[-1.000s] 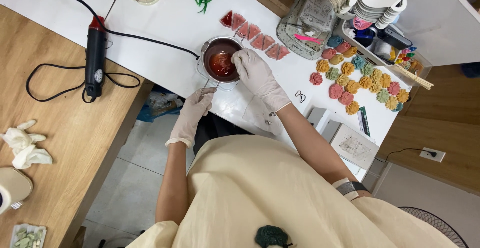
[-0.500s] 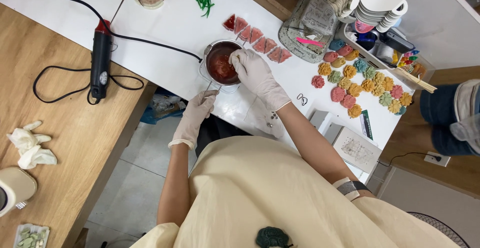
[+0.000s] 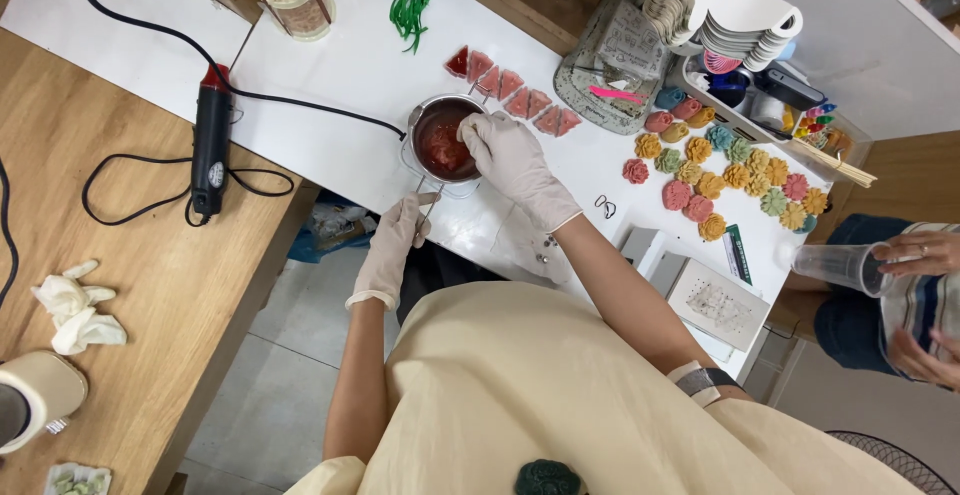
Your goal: Preparing the workspace by putting on gloves, organizing finished candles, and inspecting melted wax in a small pot.
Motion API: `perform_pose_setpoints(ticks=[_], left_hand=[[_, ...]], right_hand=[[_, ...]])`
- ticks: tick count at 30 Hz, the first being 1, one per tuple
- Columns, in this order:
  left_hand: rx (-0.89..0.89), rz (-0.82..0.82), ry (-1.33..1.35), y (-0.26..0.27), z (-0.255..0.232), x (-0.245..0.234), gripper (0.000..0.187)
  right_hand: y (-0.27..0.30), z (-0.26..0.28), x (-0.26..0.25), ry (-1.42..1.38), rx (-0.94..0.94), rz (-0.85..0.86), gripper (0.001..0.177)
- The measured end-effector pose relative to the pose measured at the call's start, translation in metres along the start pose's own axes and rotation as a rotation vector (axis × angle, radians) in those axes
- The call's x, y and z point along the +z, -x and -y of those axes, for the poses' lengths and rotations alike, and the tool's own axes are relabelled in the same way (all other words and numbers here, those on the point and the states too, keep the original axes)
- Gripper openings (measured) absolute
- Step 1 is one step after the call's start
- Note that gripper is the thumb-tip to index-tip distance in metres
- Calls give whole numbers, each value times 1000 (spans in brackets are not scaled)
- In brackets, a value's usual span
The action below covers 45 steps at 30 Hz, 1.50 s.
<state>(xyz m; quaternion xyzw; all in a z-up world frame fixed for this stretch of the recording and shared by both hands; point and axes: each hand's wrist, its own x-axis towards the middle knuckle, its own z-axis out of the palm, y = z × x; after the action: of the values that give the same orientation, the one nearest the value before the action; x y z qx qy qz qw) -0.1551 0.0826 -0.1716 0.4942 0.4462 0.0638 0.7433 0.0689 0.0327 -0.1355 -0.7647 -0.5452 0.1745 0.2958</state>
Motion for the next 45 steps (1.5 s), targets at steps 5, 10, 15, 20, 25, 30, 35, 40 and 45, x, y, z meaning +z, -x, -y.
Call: perform_pose_setpoints(ticks=[5, 10, 15, 20, 25, 30, 35, 40, 45], left_hand=[[-62, -31, 56, 9, -6, 6, 55], [-107, -39, 43, -3, -2, 3, 53], [-125, -37, 14, -8, 4, 5, 55], [-112, -10, 51, -20, 23, 1, 55], [-136, -20, 32, -14, 13, 5, 57], [-138, -13, 65, -14, 15, 4, 58], [-125, -5, 69, -18, 22, 3, 58], [-117, -16, 57, -16, 22, 3, 58], [-128, -25, 37, -19, 24, 2, 58]], right_hand=[[5, -1, 3, 133, -37, -67, 12], [1, -4, 5, 104, 46, 0, 13], [3, 5, 1, 18, 58, 11, 15], [3, -2, 8, 145, -32, -81, 12], [3, -6, 10, 181, -1, -49, 12], [3, -3, 10, 38, 3, -23, 12], [3, 2, 7, 151, -11, -81, 12], [3, 6, 4, 110, 53, -40, 12], [4, 4, 9, 31, 19, -59, 13]])
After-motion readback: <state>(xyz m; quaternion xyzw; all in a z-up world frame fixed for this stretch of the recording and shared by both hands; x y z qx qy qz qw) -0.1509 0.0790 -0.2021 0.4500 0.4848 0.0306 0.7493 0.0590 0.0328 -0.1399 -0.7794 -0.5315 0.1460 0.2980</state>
